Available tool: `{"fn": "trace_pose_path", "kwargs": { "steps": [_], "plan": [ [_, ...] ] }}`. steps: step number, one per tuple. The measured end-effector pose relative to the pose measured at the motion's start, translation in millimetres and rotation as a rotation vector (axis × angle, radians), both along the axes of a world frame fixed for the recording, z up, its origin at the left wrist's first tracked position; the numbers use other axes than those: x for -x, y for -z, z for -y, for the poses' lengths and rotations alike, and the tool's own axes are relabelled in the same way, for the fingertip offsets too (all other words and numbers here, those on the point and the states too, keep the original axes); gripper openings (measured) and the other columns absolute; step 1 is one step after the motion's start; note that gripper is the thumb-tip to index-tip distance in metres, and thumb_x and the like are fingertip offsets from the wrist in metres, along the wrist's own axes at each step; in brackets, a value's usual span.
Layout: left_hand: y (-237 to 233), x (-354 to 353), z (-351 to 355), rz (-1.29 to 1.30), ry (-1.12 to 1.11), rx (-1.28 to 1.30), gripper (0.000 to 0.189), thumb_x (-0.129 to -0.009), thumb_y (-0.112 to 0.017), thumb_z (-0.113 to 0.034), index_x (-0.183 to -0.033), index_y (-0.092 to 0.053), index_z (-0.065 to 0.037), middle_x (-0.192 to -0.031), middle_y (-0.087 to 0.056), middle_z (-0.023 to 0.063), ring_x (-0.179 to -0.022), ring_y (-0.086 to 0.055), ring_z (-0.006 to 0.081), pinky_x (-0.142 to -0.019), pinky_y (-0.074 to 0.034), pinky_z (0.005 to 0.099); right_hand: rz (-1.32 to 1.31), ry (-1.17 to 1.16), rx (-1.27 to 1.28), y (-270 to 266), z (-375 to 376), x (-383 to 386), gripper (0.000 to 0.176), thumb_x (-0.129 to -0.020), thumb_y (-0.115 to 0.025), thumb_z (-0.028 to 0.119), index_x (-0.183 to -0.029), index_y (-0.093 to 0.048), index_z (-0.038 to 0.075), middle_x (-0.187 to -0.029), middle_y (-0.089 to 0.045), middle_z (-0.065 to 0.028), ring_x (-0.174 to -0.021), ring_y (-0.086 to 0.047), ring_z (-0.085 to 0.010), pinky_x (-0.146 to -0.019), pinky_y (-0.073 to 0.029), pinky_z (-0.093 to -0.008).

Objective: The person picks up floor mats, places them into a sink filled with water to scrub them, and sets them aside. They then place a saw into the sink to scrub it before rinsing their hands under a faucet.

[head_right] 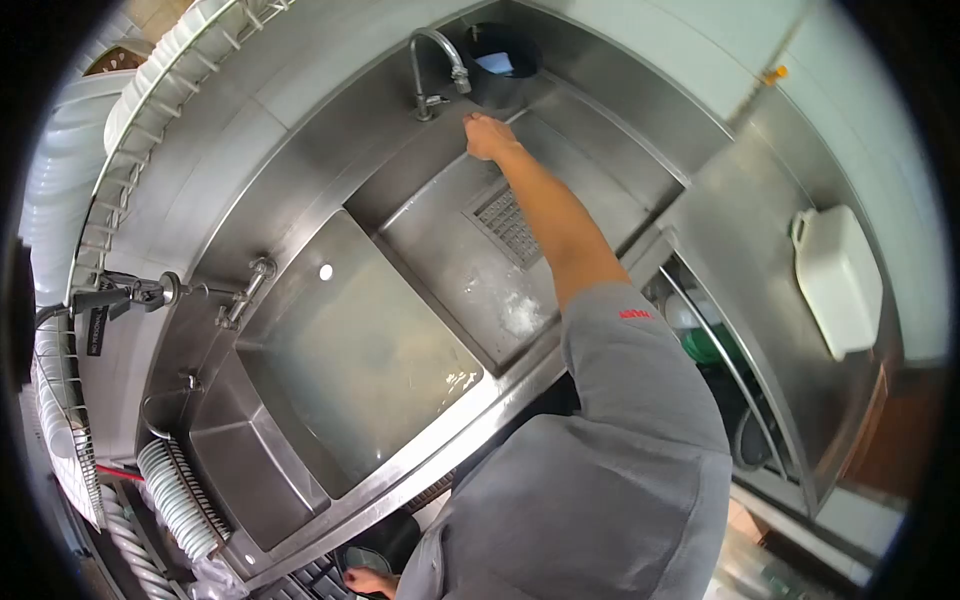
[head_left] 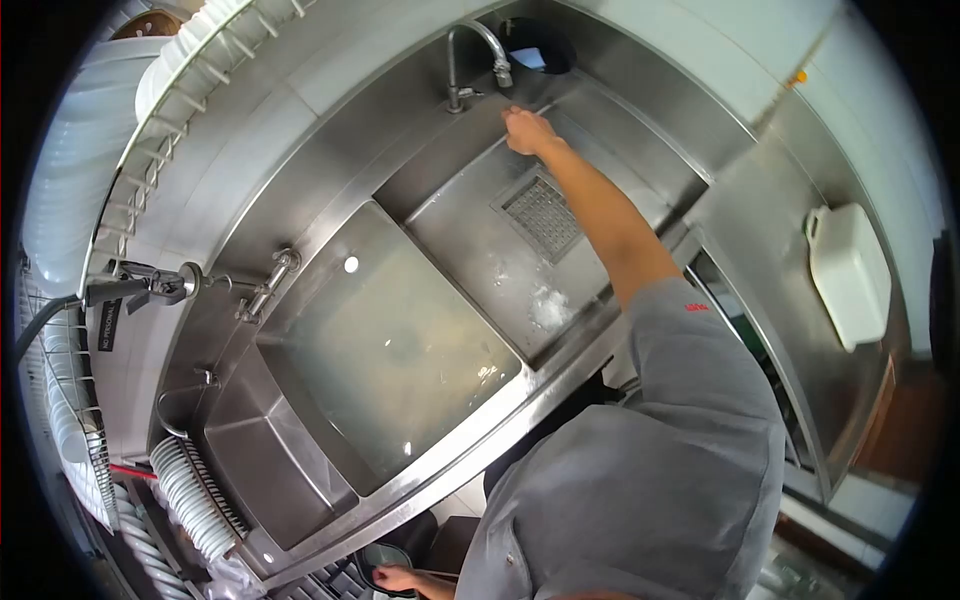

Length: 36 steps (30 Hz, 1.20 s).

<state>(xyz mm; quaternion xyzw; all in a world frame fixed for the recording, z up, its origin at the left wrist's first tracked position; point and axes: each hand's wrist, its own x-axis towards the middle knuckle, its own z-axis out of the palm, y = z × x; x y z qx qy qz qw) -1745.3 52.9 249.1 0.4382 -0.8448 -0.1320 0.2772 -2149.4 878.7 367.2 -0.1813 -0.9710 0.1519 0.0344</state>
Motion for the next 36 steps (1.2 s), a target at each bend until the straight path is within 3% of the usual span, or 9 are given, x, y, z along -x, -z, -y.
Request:
{"fn": "trace_pose_path", "kwargs": {
  "steps": [7,10,14,16,18,24,32,34,36],
  "plan": [
    [-144,113,-239,-0.417,0.319,-0.28,0.03,-0.091,-0.049,-0.02,-0.111,-0.052,0.003,-0.099,-0.058,0.0136,-0.088,-0.058,0.0212,-0.078,-0.05,0.0314,-0.388,-0.268,-0.24,99,-40,98,0.044,-0.078,-0.045,0.005,-0.122,-0.048,0.004,-0.13,-0.046,-0.0125,-0.116,-0.048,-0.0287,-0.099,-0.037,-0.0366],
    [-135,179,-337,-0.406,0.466,-0.365,0.027,-0.089,-0.053,-0.015,-0.109,-0.052,0.004,-0.1,-0.057,0.0129,-0.086,-0.058,0.0192,-0.076,-0.051,0.0305,0.029,-0.605,-0.688,150,-57,111,0.033,-0.078,-0.045,0.005,-0.107,-0.061,0.003,-0.118,-0.056,-0.0151,-0.114,-0.05,-0.029,-0.097,-0.039,-0.0379],
    [-120,271,-502,-0.189,0.777,-0.899,0.025,-0.089,-0.049,-0.007,-0.112,-0.052,0.003,-0.104,-0.059,0.0125,-0.093,-0.059,0.0216,-0.086,-0.046,0.0318,0.232,-0.46,0.017,114,-39,123,0.029,-0.076,-0.054,0.011,-0.102,-0.062,0.003,-0.099,-0.06,-0.02,-0.098,-0.056,-0.0349,-0.094,-0.04,-0.0423],
    [-52,310,-569,-0.008,1.134,-0.752,0.026,-0.088,-0.053,-0.014,-0.112,-0.054,-0.003,-0.104,-0.059,0.0081,-0.09,-0.057,0.0142,-0.082,-0.046,0.0291,-0.168,-0.904,0.149,154,-41,162,0.026,-0.079,-0.054,0.016,-0.101,-0.063,0.002,-0.099,-0.061,-0.0186,-0.098,-0.055,-0.0352,-0.087,-0.043,-0.0416],
    [-36,349,-652,0.106,1.32,-1.218,0.028,-0.091,-0.048,-0.023,-0.111,-0.053,-0.004,-0.104,-0.058,0.0079,-0.091,-0.056,0.018,-0.079,-0.047,0.0313,0.107,-0.938,0.448,127,-13,177,0.028,-0.08,-0.059,0.013,-0.105,-0.062,0.002,-0.1,-0.063,-0.0143,-0.093,-0.059,-0.0253,-0.083,-0.045,-0.034],
    [-78,406,-781,-0.325,0.861,-2.505,0.046,-0.086,-0.053,-0.047,-0.11,-0.052,-0.008,-0.093,-0.06,0.0094,-0.086,-0.061,0.0222,-0.075,-0.05,0.0376,0.631,-0.904,0.94,130,26,226,0.027,-0.086,-0.054,0.014,-0.108,-0.055,0.0,-0.086,-0.063,-0.0092,-0.066,-0.056,-0.0117,-0.053,-0.046,-0.0253],
    [-14,490,-811,-0.256,0.42,-2.114,0.039,-0.079,-0.062,-0.019,-0.112,-0.051,-0.002,-0.102,-0.059,0.0137,-0.088,-0.06,0.023,-0.076,-0.051,0.0391,0.237,-0.257,1.836,175,-21,171,0.027,-0.089,-0.05,0.017,-0.112,-0.053,0.003,-0.093,-0.063,-0.0106,-0.076,-0.058,-0.0153,-0.067,-0.049,-0.0278],
    [45,516,-855,-1.472,0.354,-1.963,0.041,-0.081,-0.058,-0.023,-0.114,-0.05,0.001,-0.1,-0.061,0.0139,-0.082,-0.063,0.027,-0.076,-0.05,0.0371,-0.028,0.015,2.096,185,-33,158,0.027,-0.09,-0.048,0.018,-0.112,-0.053,0.004,-0.092,-0.062,-0.0113,-0.078,-0.059,-0.0164,-0.069,-0.049,-0.0289],
    [65,518,-845,-0.728,0.497,-1.93,0.035,-0.082,-0.055,-0.022,-0.109,-0.054,0.0,-0.096,-0.062,0.0146,-0.08,-0.063,0.0273,-0.075,-0.05,0.0367,-0.002,0.074,2.119,169,-33,116,0.026,-0.09,-0.047,0.018,-0.111,-0.054,0.004,-0.091,-0.062,-0.011,-0.078,-0.059,-0.0174,-0.07,-0.049,-0.0292]
  ]
}}
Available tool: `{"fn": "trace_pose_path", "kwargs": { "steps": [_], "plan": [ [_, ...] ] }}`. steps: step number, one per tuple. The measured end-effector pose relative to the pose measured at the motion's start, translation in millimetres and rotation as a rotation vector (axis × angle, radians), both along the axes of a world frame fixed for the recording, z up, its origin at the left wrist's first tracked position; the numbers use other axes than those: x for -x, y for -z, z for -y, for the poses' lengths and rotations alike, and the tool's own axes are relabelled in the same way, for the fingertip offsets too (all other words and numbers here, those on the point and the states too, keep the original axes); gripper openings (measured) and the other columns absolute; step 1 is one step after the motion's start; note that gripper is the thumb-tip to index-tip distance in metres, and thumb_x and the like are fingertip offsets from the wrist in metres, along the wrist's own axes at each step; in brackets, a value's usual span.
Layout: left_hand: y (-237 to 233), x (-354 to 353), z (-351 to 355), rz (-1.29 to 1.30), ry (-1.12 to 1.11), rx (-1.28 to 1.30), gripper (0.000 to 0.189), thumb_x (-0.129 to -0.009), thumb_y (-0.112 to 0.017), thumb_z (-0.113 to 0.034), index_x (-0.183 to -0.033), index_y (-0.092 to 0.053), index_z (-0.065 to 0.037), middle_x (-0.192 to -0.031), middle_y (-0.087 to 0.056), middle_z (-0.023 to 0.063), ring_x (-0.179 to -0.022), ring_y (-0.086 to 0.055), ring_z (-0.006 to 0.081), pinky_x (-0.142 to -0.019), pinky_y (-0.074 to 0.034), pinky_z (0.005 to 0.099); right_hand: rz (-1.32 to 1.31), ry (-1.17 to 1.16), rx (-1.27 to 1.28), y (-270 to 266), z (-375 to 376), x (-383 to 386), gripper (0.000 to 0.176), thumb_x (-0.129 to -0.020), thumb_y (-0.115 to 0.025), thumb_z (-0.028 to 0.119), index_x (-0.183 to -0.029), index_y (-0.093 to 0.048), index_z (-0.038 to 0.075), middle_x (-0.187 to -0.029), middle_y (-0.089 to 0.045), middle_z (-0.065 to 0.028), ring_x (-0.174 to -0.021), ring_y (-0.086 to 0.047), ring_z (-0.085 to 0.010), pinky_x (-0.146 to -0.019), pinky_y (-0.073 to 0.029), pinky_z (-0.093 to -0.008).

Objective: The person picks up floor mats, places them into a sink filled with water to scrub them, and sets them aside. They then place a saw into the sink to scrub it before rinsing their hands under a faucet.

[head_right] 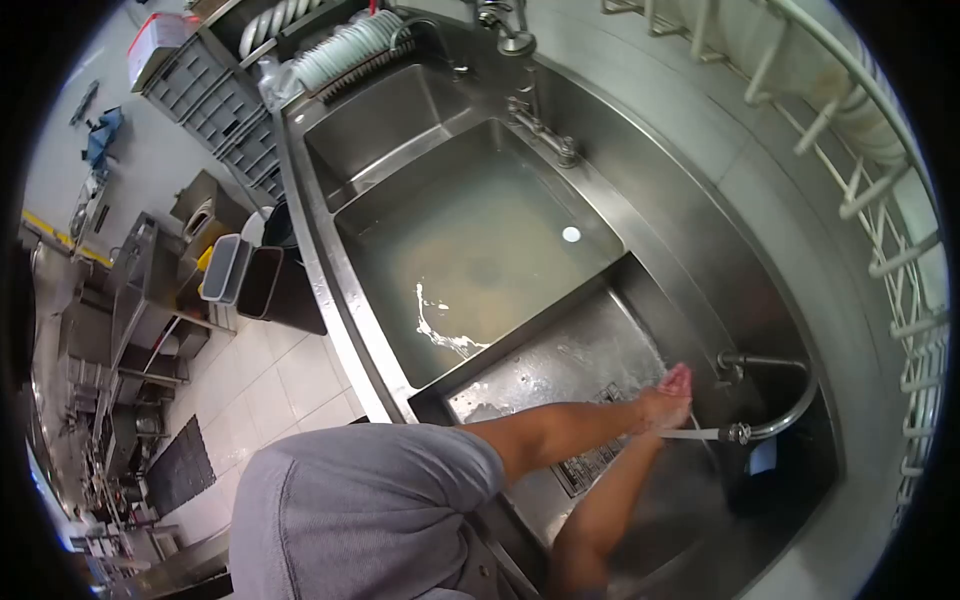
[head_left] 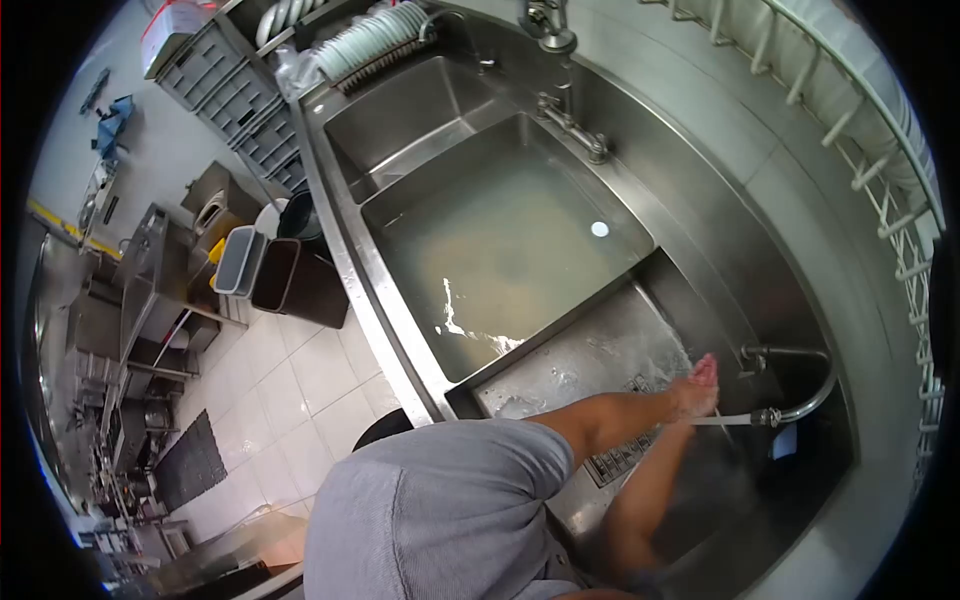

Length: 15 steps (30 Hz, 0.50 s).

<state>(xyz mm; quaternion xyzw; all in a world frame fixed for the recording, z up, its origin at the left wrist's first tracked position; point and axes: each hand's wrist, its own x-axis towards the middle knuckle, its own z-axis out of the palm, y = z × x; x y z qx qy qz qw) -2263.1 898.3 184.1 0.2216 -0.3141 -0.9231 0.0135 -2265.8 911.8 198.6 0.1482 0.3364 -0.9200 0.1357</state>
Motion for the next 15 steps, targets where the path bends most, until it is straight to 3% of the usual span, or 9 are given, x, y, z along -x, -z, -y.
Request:
{"fn": "trace_pose_path", "kwargs": {
  "steps": [2,6,7,8,9,10,11,12,15],
  "plan": [
    [19,0,10,0.115,0.261,0.358,0.03,-0.083,-0.053,-0.021,-0.104,-0.057,-0.002,-0.092,-0.063,0.0154,-0.079,-0.062,0.0276,-0.073,-0.05,0.0364,0.059,-0.021,-0.002,-22,1,-44,0.025,-0.09,-0.045,0.018,-0.109,-0.054,0.004,-0.09,-0.061,-0.0107,-0.078,-0.059,-0.0183,-0.071,-0.049,-0.0296],
    [64,0,12,0.022,0.245,0.948,0.025,-0.084,-0.048,-0.02,-0.094,-0.064,-0.005,-0.084,-0.065,0.017,-0.077,-0.062,0.0281,-0.07,-0.05,0.0357,-0.045,-0.157,-0.249,-22,-11,-62,0.023,-0.089,-0.046,0.018,-0.107,-0.055,0.005,-0.087,-0.06,-0.0088,-0.077,-0.059,-0.0184,-0.072,-0.05,-0.0304],
    [66,-6,11,-0.027,0.273,0.881,0.024,-0.084,-0.048,-0.019,-0.096,-0.063,-0.005,-0.087,-0.064,0.0146,-0.078,-0.061,0.025,-0.069,-0.05,0.0342,0.052,-0.048,-0.566,5,-15,-56,0.022,-0.085,-0.052,0.017,-0.104,-0.055,0.004,-0.087,-0.06,-0.0074,-0.078,-0.059,-0.0176,-0.071,-0.049,-0.0298],
    [56,-23,22,-0.105,0.327,0.605,0.023,-0.083,-0.048,-0.017,-0.098,-0.061,-0.005,-0.089,-0.063,0.0122,-0.079,-0.06,0.0218,-0.067,-0.049,0.0328,-0.113,-0.221,-0.51,19,-27,-53,0.028,-0.08,-0.057,0.014,-0.106,-0.054,0.002,-0.088,-0.06,-0.0082,-0.08,-0.059,-0.018,-0.071,-0.049,-0.0295],
    [50,-40,36,-0.171,0.407,0.294,0.023,-0.083,-0.049,-0.016,-0.1,-0.06,-0.004,-0.092,-0.062,0.0098,-0.08,-0.059,0.0187,-0.066,-0.049,0.0313,-0.292,-0.213,-0.989,32,-33,-50,0.031,-0.077,-0.057,0.009,-0.107,-0.055,0.001,-0.091,-0.061,-0.0092,-0.083,-0.059,-0.0199,-0.072,-0.048,-0.0296],
    [45,-53,57,-0.203,0.53,0.2,0.024,-0.083,-0.049,-0.014,-0.103,-0.058,-0.004,-0.094,-0.061,0.0073,-0.08,-0.058,0.0155,-0.064,-0.049,0.0298,-0.141,-0.348,-0.988,-14,-25,-48,0.029,-0.078,-0.058,0.011,-0.106,-0.058,0.002,-0.093,-0.061,-0.0104,-0.085,-0.059,-0.0197,-0.074,-0.048,-0.0305],
    [-11,-71,68,0.162,0.43,0.104,0.023,-0.085,-0.047,-0.023,-0.086,-0.061,-0.004,-0.069,-0.06,0.0088,-0.064,-0.059,0.0201,-0.056,-0.049,0.0371,-0.34,-0.549,-1.177,-44,-26,-46,0.026,-0.079,-0.058,0.011,-0.103,-0.06,0.002,-0.093,-0.062,-0.0124,-0.08,-0.06,-0.0205,-0.067,-0.05,-0.0316],
    [-58,-76,91,0.141,0.663,0.592,0.028,-0.086,-0.047,-0.024,-0.089,-0.062,-0.001,-0.069,-0.061,0.0079,-0.06,-0.058,0.0189,-0.054,-0.048,0.0367,-0.216,-0.698,-0.775,-60,-38,-46,0.019,-0.077,-0.059,0.013,-0.093,-0.062,0.004,-0.076,-0.063,-0.0044,-0.059,-0.059,-0.0147,-0.052,-0.049,-0.0292],
    [-37,-90,131,-0.001,0.628,1.067,0.032,-0.08,-0.06,-0.032,-0.071,-0.068,-0.003,-0.061,-0.063,0.0103,-0.056,-0.057,0.0156,-0.058,-0.046,0.0316,-0.412,-0.334,-1.416,-32,-56,3,0.018,-0.077,-0.062,0.018,-0.092,-0.063,0.007,-0.073,-0.063,-0.0091,-0.061,-0.061,-0.0201,-0.056,-0.05,-0.0354]
  ]
}}
